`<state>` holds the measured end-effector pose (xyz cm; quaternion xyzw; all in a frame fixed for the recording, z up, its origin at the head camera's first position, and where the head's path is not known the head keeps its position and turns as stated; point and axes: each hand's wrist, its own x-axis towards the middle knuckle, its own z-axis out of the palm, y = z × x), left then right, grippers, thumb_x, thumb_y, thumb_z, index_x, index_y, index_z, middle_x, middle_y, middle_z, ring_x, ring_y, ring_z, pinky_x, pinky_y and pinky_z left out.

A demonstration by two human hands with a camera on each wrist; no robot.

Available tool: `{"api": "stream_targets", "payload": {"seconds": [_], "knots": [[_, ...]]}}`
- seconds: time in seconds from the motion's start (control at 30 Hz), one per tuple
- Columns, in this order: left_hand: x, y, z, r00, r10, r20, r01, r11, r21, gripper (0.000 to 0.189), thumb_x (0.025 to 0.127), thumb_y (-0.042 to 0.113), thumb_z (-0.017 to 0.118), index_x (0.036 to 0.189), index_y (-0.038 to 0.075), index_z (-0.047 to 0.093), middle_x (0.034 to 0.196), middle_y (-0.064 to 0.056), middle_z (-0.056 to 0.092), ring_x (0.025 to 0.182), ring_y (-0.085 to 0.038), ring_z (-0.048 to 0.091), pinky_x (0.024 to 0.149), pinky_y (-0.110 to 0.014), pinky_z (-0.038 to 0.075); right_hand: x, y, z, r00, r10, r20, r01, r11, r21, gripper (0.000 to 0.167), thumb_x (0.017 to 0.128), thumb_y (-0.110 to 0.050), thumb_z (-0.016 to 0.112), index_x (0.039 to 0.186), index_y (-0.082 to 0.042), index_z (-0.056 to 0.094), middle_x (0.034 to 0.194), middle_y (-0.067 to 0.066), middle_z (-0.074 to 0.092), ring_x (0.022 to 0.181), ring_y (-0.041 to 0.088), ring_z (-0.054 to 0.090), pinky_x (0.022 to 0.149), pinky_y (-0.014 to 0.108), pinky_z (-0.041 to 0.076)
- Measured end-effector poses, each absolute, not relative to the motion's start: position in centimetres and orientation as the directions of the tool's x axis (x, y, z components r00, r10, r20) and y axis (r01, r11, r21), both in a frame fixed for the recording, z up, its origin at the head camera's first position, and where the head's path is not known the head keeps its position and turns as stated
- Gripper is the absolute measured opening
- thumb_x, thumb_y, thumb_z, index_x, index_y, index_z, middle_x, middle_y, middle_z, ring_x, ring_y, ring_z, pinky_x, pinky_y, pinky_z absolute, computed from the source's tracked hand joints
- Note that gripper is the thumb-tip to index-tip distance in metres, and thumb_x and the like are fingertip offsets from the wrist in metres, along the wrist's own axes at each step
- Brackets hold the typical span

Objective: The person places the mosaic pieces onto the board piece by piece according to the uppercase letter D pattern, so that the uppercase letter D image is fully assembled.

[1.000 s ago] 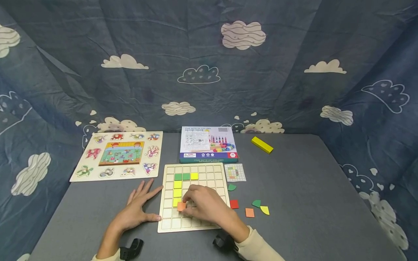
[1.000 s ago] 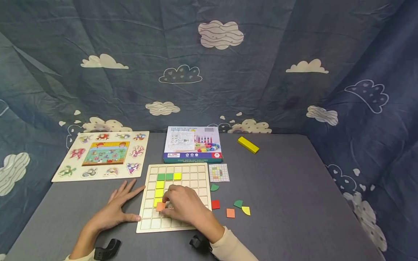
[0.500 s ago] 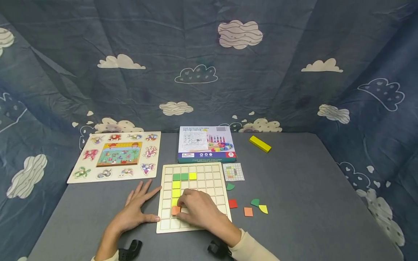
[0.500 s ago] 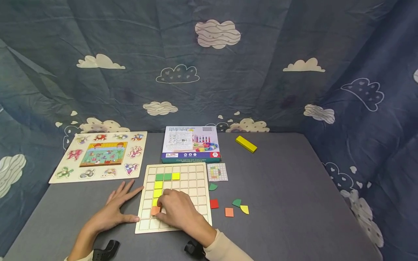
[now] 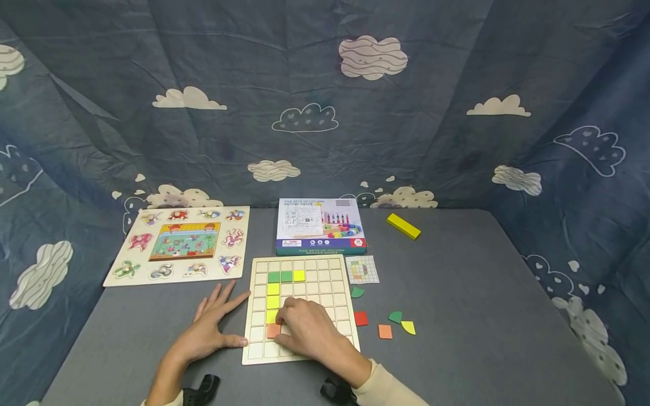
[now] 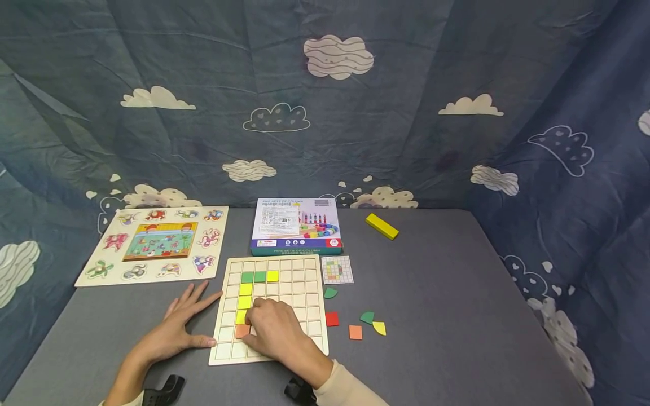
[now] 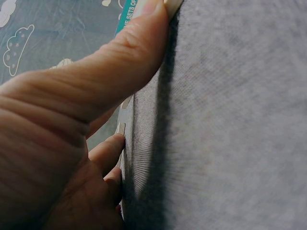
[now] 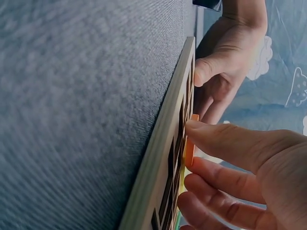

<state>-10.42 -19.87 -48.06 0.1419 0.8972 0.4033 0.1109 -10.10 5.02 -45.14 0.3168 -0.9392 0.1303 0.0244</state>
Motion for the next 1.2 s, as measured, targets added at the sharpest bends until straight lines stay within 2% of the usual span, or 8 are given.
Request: {"api": "stream_targets", "payload": {"seconds": [0.6, 0.93, 1.2], "knots": [[-10.46, -19.82, -47.95, -0.935, 0.345, -0.082, 0.169, 0.637, 0.752, 0.100, 0.064, 0.040, 0.090, 0.151, 0.016, 0.047, 0.165, -0.026, 0.014, 0.150, -0.054, -0.005, 0.112, -0.073, -0.006, -9.71, 4.74, -45.52, -0.775, -0.606, 0.179, -0.631, 0.752, -0.190, 0.017, 0.078, -0.033, 0.084, 0.089, -0.021, 0.079, 0.083, -0.009, 0.066, 0.072, 0.006, 0.062, 0.059, 0.021, 0.049], [-10.46, -19.82, -47.95, -0.934, 0.345, -0.091, 0.164, 0.641, 0.750, 0.101, 0.064, 0.039, 0.090, 0.152, 0.016, 0.047, 0.165, -0.026, 0.014, 0.150, -0.054, -0.005, 0.113, -0.073, -0.006, -9.86, 4.76, -45.43, -0.801, -0.577, 0.160, -0.598, 0.775, -0.202, 0.023, 0.077, -0.037, 0.085, 0.089, -0.019, 0.078, 0.078, -0.009, 0.063, 0.065, 0.005, 0.056, 0.056, 0.021, 0.046], [-10.48, -19.87, -48.00, -0.935, 0.344, -0.086, 0.167, 0.642, 0.749, 0.100, 0.065, 0.040, 0.090, 0.152, 0.017, 0.046, 0.166, -0.025, 0.014, 0.150, -0.054, -0.005, 0.113, -0.073, -0.005, -10.12, 5.37, -44.54, -0.809, -0.563, 0.169, -0.588, 0.775, -0.232, 0.028, 0.077, -0.041, 0.085, 0.092, -0.018, 0.078, 0.083, -0.009, 0.066, 0.072, 0.006, 0.062, 0.061, 0.022, 0.051]]}}
